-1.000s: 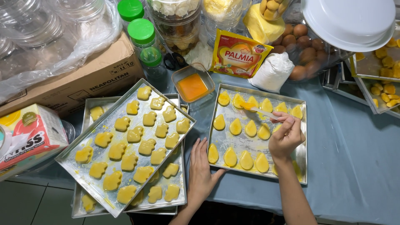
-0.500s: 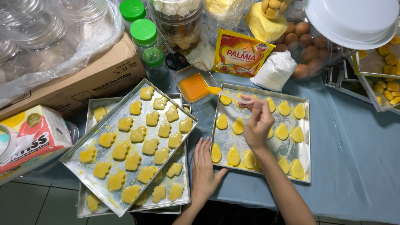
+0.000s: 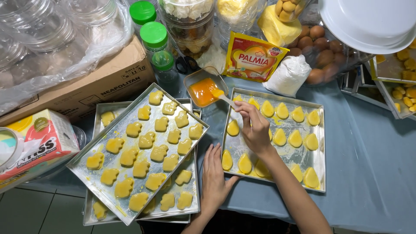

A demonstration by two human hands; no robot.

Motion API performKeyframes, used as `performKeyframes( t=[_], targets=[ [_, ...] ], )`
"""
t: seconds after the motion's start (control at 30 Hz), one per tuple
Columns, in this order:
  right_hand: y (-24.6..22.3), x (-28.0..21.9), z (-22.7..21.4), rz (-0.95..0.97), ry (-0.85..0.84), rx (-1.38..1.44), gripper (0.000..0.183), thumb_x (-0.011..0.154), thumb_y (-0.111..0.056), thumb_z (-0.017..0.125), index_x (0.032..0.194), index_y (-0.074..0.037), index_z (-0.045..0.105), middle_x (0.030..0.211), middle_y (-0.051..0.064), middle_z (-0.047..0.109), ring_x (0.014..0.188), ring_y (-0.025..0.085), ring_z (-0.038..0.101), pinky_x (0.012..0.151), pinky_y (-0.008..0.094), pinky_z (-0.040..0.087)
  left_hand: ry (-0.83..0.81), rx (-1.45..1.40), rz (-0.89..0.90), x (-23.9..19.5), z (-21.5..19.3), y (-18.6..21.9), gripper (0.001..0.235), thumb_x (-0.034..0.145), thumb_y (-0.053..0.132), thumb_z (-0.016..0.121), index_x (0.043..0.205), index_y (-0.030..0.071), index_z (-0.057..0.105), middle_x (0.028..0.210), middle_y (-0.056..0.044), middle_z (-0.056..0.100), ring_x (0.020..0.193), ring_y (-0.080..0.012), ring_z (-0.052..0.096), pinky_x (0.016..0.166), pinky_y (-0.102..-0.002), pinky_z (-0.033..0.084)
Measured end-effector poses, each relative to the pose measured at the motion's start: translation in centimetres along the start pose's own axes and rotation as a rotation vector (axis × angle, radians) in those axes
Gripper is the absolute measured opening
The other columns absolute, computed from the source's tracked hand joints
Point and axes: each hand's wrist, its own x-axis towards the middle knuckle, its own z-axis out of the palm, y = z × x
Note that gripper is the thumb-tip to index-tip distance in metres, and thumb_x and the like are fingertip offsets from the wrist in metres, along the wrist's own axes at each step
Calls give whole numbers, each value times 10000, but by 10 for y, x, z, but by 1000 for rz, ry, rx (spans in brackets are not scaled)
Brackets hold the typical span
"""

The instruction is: Applying egg wash to shaped cookie dough on baking trays using a pastry brush.

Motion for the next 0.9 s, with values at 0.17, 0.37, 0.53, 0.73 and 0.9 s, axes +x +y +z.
performKeyframes(
  t=[0.17, 0.37, 0.53, 0.73, 0.9],
  targets=[
    [-1, -7, -13, -27, 10, -1, 212, 1103, -104, 447, 1114, 19, 619, 1195, 197, 705, 1112, 337, 726, 902, 341, 606, -1, 42, 4, 0, 0, 1, 1026, 770, 313, 917, 1517, -65, 324, 1593, -211, 379, 1515, -383, 283, 1223, -469, 274],
    [5, -5, -30, 113, 152, 54, 345, 1130, -220, 394, 1060, 15, 637, 1120, 180, 739, 1051, 317, 751, 826, 332, 621, 10, 90, 12, 0, 1, 2, 1023, 776, 336, 905, 1520, -60, 326, 1600, -201, 380, 1511, -376, 295, 1225, -462, 283],
    [11, -4, -78, 226, 258, 112, 383, 1145, -245, 372, 1036, 48, 593, 1080, 234, 719, 986, 327, 747, 843, 366, 645, 48, 126, 25, 1, 4, 3, 998, 785, 380, 887, 1508, -54, 355, 1574, -196, 413, 1492, -367, 333, 1225, -466, 292],
    [46, -43, -123, 215, 361, -56, 378, 1179, -160, 344, 1023, 123, 540, 1040, 291, 692, 885, 371, 736, 810, 394, 623, 68, 160, 27, -1, 8, 0, 968, 807, 434, 860, 1490, -55, 377, 1548, -214, 438, 1481, -382, 354, 1222, -498, 294],
    [65, -65, -133, 212, 338, -183, 380, 1174, -143, 349, 1009, 125, 562, 1006, 270, 703, 845, 343, 725, 767, 388, 618, 107, 169, 18, 2, 13, -3, 1049, 731, 529, 893, 1459, -48, 405, 1534, -206, 465, 1461, -387, 389, 1194, -502, 339]
  ],
)
